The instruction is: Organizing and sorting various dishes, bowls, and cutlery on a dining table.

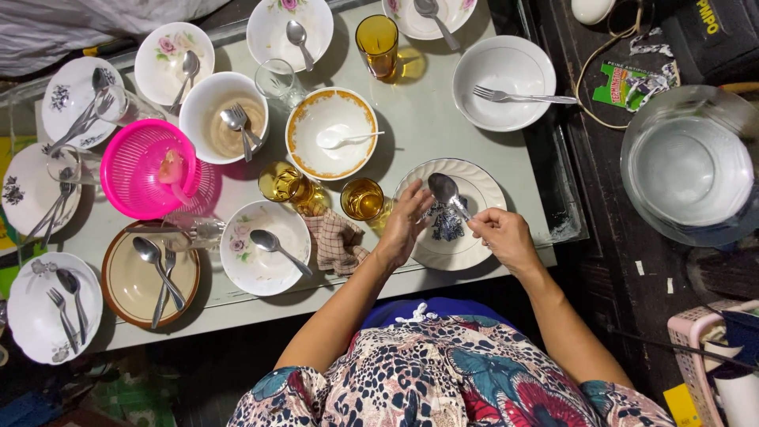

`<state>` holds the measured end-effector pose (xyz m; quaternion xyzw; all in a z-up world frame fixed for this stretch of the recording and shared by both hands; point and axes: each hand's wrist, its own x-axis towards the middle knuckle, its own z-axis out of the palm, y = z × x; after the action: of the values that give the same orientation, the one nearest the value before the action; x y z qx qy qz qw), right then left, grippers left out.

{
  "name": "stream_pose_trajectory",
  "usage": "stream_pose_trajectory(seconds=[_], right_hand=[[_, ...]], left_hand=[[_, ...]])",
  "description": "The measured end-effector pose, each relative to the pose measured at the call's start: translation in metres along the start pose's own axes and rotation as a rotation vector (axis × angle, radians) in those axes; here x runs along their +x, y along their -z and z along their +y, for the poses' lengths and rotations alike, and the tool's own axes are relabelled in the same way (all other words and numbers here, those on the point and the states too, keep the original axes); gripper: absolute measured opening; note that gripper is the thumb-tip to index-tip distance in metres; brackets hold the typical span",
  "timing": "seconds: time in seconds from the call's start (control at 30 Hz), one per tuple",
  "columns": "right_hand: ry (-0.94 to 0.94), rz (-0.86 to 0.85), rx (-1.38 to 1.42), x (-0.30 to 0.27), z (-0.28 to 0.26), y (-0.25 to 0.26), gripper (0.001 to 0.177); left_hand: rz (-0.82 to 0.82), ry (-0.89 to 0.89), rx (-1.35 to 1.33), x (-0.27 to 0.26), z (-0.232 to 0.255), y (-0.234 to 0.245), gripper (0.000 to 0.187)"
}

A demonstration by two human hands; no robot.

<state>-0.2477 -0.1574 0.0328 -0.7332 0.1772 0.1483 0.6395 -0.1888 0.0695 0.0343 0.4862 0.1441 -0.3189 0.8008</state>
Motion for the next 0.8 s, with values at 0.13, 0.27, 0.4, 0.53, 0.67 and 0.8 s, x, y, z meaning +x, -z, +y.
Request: stream_pose_trajectory(seconds=[0.13, 0.27, 0.4, 0.53, 0.67, 0.8], right_hand=[[0.014, -0.088, 0.050, -0.023, -0.035, -0.004, 0.014], [-0.004, -0.154, 0.113, -0.036, -0.046, -0.004, 0.017], [0.007, -0.183, 0.169, -0.043, -0.054, -0.003, 0.024], [0.018, -0.193, 0.144, -0.047, -0.060, 0.000, 0.026], [0.024, -0.172, 0.135, -0.049, -0.072, -0.001, 0.026], [0.042, -0.170, 0.195, -0.046, -0.072, -0.001, 0.024]], left_hand=[[-0.089, -0.023, -0.238, -0.025, 0.021, -0.016, 0.059], [-0.127, -0.071, -0.284, -0.045, 0.036, -0.019, 0.048], [-0.101, -0.132, -0.301, -0.060, 0.047, -0.018, 0.044], [-0.111, -0.187, -0.348, -0.062, 0.044, -0.001, 0.046], [-0.085, -0.226, -0.392, -0.068, 0.053, 0.008, 0.046], [-0.049, -0.262, -0.407, -0.077, 0.062, 0.013, 0.046]])
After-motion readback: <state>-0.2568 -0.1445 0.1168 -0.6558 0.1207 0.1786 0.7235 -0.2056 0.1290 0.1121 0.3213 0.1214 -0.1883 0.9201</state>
